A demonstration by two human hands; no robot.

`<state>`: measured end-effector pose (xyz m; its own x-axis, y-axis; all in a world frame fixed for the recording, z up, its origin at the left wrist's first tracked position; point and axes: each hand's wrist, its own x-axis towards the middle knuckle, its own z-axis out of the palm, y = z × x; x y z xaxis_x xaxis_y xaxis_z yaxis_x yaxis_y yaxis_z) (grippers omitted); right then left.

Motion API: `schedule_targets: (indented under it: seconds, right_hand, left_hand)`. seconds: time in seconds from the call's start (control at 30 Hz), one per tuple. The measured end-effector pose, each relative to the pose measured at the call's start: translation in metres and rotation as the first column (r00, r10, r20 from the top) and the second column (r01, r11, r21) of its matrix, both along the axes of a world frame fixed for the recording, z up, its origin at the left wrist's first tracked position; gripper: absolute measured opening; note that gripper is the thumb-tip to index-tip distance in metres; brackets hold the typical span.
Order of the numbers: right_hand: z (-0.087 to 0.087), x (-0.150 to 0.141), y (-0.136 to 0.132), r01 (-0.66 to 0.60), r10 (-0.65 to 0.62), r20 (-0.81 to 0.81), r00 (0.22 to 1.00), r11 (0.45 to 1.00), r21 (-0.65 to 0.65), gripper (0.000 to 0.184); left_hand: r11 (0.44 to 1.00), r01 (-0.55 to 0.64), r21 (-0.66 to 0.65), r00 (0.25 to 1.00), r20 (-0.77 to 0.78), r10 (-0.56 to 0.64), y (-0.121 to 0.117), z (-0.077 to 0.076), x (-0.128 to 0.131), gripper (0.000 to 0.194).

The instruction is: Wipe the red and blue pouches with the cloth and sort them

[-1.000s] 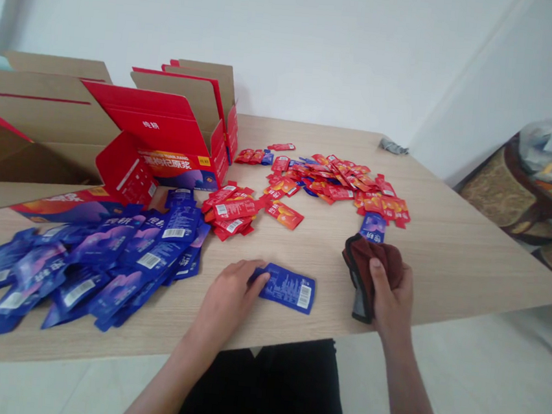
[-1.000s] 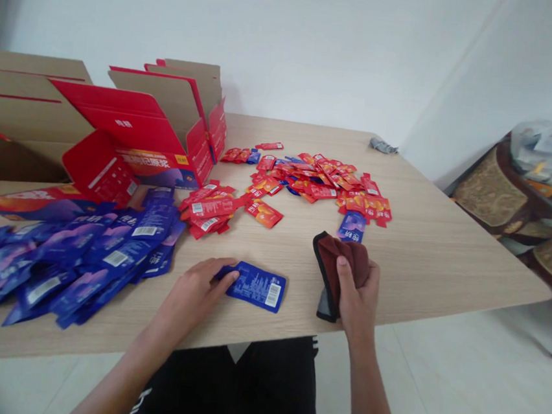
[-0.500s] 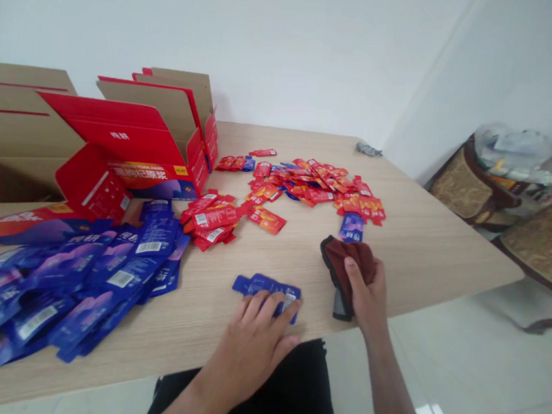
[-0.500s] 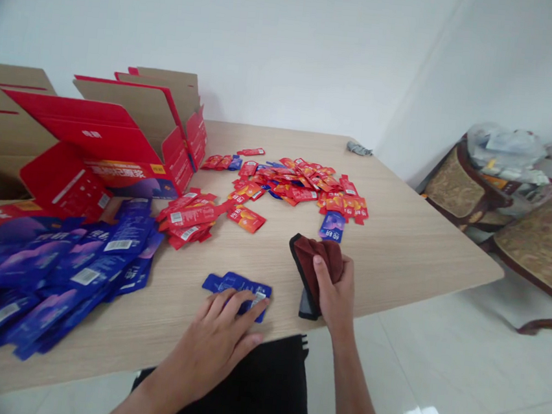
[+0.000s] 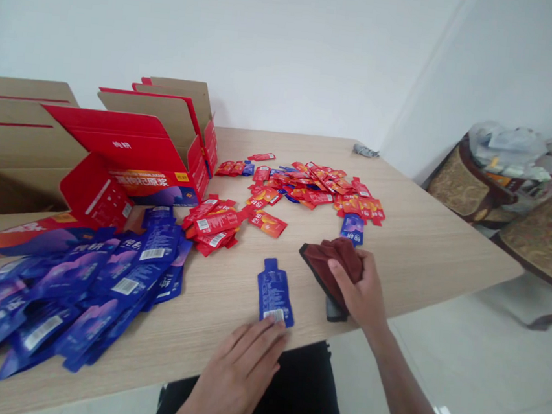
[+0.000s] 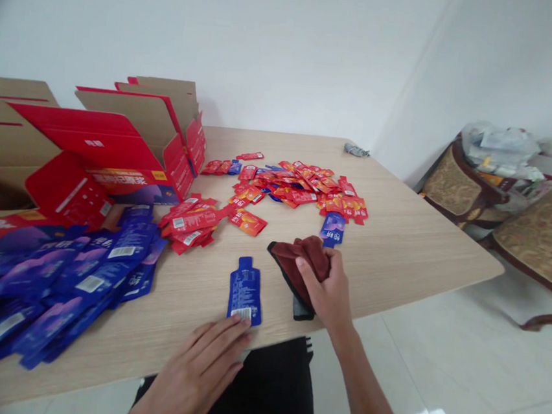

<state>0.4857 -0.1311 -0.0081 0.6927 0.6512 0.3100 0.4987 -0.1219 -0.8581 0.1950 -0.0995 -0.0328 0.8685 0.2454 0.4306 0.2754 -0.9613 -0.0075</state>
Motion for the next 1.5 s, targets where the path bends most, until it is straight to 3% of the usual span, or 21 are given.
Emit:
schedule_targets:
  seconds: [0.1, 0.2, 0.27, 0.3, 0.43, 0.53, 0.67, 0.73, 0.83, 0.87, 0.9, 1.03, 1.17, 1.23, 1.33, 1.4, 1.5]
  right_hand:
    - [0.009, -0.025, 0.001, -0.255, 0.262, 0.215, 0.941, 0.965, -0.061, 0.045]
    - [0.01, -0.051, 0.003, -0.564, 0.618, 0.383, 0.687, 0.785, -0.255, 0.038]
    - [0.005, -0.059, 0.009, -0.638, 0.732, 0.427, 0.531, 0.677, -0.366, 0.035]
    - [0.002, -0.059, 0.015, -0.638, 0.746, 0.446, 0.495, 0.66, -0.397, 0.035]
    - [-0.005, -0.037, 0.054, -0.515, 0.667, 0.536, 0.518, 0.743, -0.427, 0.038]
    - [0.004, -0.018, 0.078, -0.418, 0.581, 0.624, 0.523, 0.813, -0.406, 0.037]
    - [0.021, -0.023, 0.061, -0.386, 0.435, 0.642, 0.632, 0.894, -0.226, 0.034]
    - [0.023, -0.037, 0.037, -0.459, 0.504, 0.595, 0.627, 0.855, -0.24, 0.034]
    - [0.017, -0.054, 0.01, -0.638, 0.752, 0.493, 0.438, 0.646, -0.419, 0.033]
    - [0.013, -0.057, 0.008, -0.655, 0.785, 0.468, 0.405, 0.607, -0.45, 0.033]
    - [0.01, -0.058, 0.01, -0.649, 0.791, 0.46, 0.403, 0.602, -0.465, 0.034]
    - [0.0, -0.047, 0.051, -0.525, 0.71, 0.527, 0.468, 0.703, -0.48, 0.038]
    - [0.008, -0.036, 0.098, -0.411, 0.628, 0.62, 0.469, 0.777, -0.476, 0.037]
    - [0.017, -0.034, 0.1, -0.379, 0.555, 0.656, 0.512, 0.831, -0.407, 0.035]
    - [0.029, -0.039, 0.074, -0.38, 0.462, 0.628, 0.626, 0.884, -0.272, 0.037]
    - [0.032, -0.045, 0.046, -0.448, 0.539, 0.575, 0.616, 0.84, -0.307, 0.036]
    - [0.026, -0.054, 0.015, -0.569, 0.733, 0.488, 0.474, 0.678, -0.466, 0.033]
  left_hand:
    - [1.0, 0.017, -0.018, 0.999, 0.032, -0.016, 0.001, -0.004, 0.0, 0.037]
    - [0.997, 0.021, -0.074, 0.999, 0.05, -0.017, 0.002, -0.007, 0.0, 0.036]
    - [0.995, 0.02, -0.094, 0.998, 0.068, -0.013, 0.002, -0.009, -0.001, 0.034]
    - [0.995, 0.022, -0.094, 0.997, 0.071, -0.016, 0.001, -0.009, -0.001, 0.034]
    - [0.998, 0.042, -0.049, 0.996, 0.075, -0.039, 0.0, -0.009, -0.002, 0.038]
    - [0.999, 0.033, -0.037, 0.996, 0.081, -0.03, 0.0, -0.009, -0.002, 0.038]
    - [0.999, 0.024, -0.049, 0.994, 0.109, -0.018, 0.0, -0.011, -0.001, 0.037]
    - [0.997, 0.025, -0.067, 0.992, 0.125, -0.016, -0.001, -0.014, -0.001, 0.036]
    - [0.994, 0.012, -0.113, 0.987, 0.159, 0.007, -0.003, -0.017, -0.001, 0.037]
    - [0.993, 0.007, -0.121, 0.986, 0.169, 0.013, -0.003, -0.017, -0.001, 0.038]
    - [0.993, 0.008, -0.121, 0.986, 0.169, 0.013, -0.003, -0.016, -0.001, 0.038]
    - [0.997, 0.028, -0.077, 0.991, 0.133, -0.018, -0.001, -0.008, 0.0, 0.039]
    - [0.998, 0.022, -0.065, 0.989, 0.144, -0.012, 0.0, -0.009, 0.0, 0.036]
    - [0.997, 0.017, -0.076, 0.989, 0.149, -0.005, 0.0, -0.012, 0.0, 0.034]
    - [0.996, 0.027, -0.083, 0.989, 0.146, -0.015, 0.001, -0.015, 0.0, 0.033]
    - [0.995, 0.032, -0.096, 0.988, 0.156, -0.016, 0.0, -0.016, 0.001, 0.033]
    - [0.991, 0.021, -0.135, 0.975, 0.221, 0.01, -0.001, -0.018, 0.002, 0.031]
